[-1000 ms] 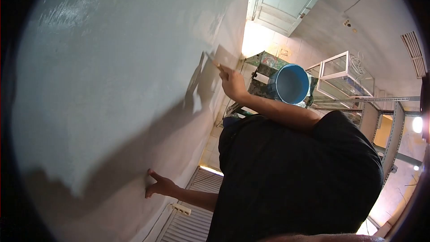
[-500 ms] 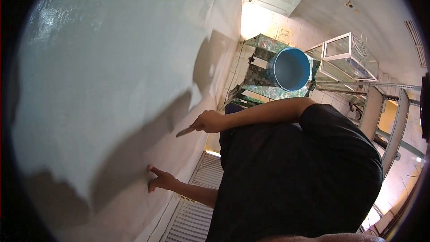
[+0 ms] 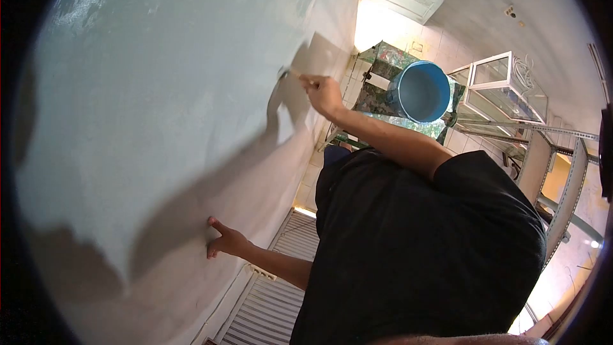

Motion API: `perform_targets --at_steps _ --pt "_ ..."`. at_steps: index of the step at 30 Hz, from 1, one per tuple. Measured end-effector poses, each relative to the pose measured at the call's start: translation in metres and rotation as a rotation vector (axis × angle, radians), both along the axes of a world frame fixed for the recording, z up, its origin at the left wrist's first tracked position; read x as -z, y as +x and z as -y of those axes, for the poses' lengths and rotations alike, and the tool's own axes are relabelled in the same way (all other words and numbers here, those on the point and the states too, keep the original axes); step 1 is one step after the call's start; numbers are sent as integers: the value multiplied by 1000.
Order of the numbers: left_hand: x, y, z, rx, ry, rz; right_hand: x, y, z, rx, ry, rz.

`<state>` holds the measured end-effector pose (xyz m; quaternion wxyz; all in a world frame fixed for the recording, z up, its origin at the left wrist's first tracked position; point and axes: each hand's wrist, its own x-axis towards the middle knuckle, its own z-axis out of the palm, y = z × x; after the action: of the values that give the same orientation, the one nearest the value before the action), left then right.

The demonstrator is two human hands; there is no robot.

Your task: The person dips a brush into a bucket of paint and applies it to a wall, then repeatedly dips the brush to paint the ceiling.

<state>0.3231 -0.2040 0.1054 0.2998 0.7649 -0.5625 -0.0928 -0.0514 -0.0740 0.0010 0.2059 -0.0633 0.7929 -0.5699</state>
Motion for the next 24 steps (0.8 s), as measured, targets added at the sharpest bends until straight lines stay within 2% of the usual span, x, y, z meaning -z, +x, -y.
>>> perform_targets --at_steps 4,8,9,10,13,15,16,17,19,20,21,24 --pt "-3 -1 -1 6 1 -23 -18 7 0 123 34 -69" --pt "6 6 4 -8 16 3 -12 85 12 -111 -154 -52" --pt "7 6 4 -9 6 -9 -20 100 9 -216 -165 -31" --pt "6 7 4 -9 4 -7 -25 113 8 -245 -324 -1" --pt "6 6 5 -5 4 10 -24 130 0 -641 -285 -139" --pt "7 6 5 0 -8 0 -19 135 -4 -977 -165 -35" --pt "8 5 5 -1 -10 -3 -14 141 -3 -1002 -223 -34" --pt "10 6 5 5 -35 6 -6 141 -2 -1004 -224 -36" --pt "8 4 3 5 -63 12 2 127 4 -842 -164 2" --pt "6 3 2 5 -56 15 -5 112 7 -667 -201 27" --pt "6 1 1 5 -49 16 -28 90 5 -601 -72 38" --pt "7 2 2 4 -51 27 -28 64 3 -481 -57 71"
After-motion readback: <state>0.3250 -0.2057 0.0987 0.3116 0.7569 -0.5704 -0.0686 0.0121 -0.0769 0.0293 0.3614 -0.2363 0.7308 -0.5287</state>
